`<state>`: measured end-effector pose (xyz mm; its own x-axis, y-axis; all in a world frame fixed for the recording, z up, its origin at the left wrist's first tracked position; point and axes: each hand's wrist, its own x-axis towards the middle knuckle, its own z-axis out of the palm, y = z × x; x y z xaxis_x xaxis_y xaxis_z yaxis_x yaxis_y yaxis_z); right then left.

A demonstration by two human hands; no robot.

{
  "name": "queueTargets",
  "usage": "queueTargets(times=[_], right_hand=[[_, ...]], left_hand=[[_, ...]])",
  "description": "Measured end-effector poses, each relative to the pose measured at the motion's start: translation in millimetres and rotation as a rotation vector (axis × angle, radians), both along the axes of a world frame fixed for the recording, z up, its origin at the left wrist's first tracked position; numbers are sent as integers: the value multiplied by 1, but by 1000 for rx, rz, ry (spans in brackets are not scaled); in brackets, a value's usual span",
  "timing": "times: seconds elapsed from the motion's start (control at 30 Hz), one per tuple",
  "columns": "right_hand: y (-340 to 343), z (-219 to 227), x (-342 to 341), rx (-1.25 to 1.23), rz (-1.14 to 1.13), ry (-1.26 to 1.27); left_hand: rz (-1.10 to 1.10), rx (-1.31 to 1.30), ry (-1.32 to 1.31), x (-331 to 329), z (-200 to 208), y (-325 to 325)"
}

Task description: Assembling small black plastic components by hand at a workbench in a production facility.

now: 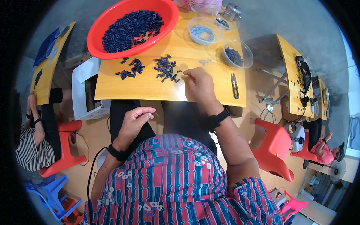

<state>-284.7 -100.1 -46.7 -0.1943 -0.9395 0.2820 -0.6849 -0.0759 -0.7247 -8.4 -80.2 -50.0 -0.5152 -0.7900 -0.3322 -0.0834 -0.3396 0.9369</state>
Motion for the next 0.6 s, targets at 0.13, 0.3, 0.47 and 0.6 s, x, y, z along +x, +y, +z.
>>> queueTargets(times=[0.13,0.3,0.47,0.6], right_hand=[[-8,-7,4,4,-12,-37],[-14,7,13,-15,80,53],[-19,6,14,9,151,149],[-20,8,14,20,171,280]], left_hand=[[5,2,5,0,3,0],[5,0,3,3,0,-1],[7,3,-3,3,0,-3],[16,3,6,5,-2,-2]])
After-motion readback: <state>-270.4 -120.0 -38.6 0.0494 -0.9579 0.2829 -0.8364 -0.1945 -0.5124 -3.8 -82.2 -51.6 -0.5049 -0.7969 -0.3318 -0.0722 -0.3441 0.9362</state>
